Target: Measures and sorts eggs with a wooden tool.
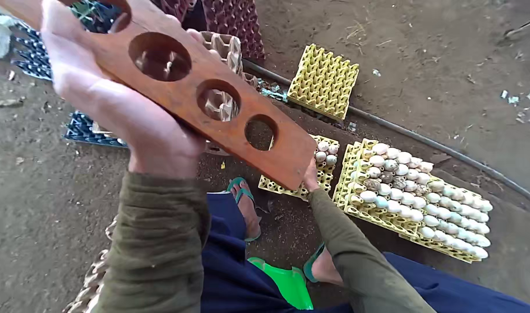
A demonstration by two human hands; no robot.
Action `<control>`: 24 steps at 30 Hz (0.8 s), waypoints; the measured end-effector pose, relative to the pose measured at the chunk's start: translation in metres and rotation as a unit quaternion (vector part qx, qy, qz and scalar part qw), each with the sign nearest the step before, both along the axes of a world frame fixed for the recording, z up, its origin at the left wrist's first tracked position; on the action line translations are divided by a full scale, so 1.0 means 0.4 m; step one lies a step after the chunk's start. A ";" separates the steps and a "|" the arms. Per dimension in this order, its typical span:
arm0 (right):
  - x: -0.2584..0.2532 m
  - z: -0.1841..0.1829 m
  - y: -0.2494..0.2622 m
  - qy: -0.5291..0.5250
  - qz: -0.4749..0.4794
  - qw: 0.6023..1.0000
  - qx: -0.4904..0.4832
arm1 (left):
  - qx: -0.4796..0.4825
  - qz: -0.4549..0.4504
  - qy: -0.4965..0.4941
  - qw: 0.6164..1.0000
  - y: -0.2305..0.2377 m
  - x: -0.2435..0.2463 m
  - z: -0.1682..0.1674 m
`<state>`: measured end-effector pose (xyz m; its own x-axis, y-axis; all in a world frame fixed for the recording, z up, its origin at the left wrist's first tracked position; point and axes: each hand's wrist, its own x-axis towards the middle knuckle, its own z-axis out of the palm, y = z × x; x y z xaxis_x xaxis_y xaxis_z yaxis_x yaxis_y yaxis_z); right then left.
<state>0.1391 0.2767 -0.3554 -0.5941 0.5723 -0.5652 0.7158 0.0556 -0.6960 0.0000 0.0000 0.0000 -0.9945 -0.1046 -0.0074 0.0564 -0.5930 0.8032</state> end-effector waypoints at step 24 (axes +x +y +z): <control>-0.120 -0.016 -0.148 -0.148 0.195 0.962 0.124 | 0.022 0.060 -0.014 0.998 -0.081 -0.016 -0.008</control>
<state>0.0912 0.2173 -0.3617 -0.6244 0.4789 -0.6171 0.7721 0.4979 -0.3949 -0.0063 -0.0323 -0.0031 -0.9741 -0.2221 -0.0415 0.1079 -0.6186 0.7782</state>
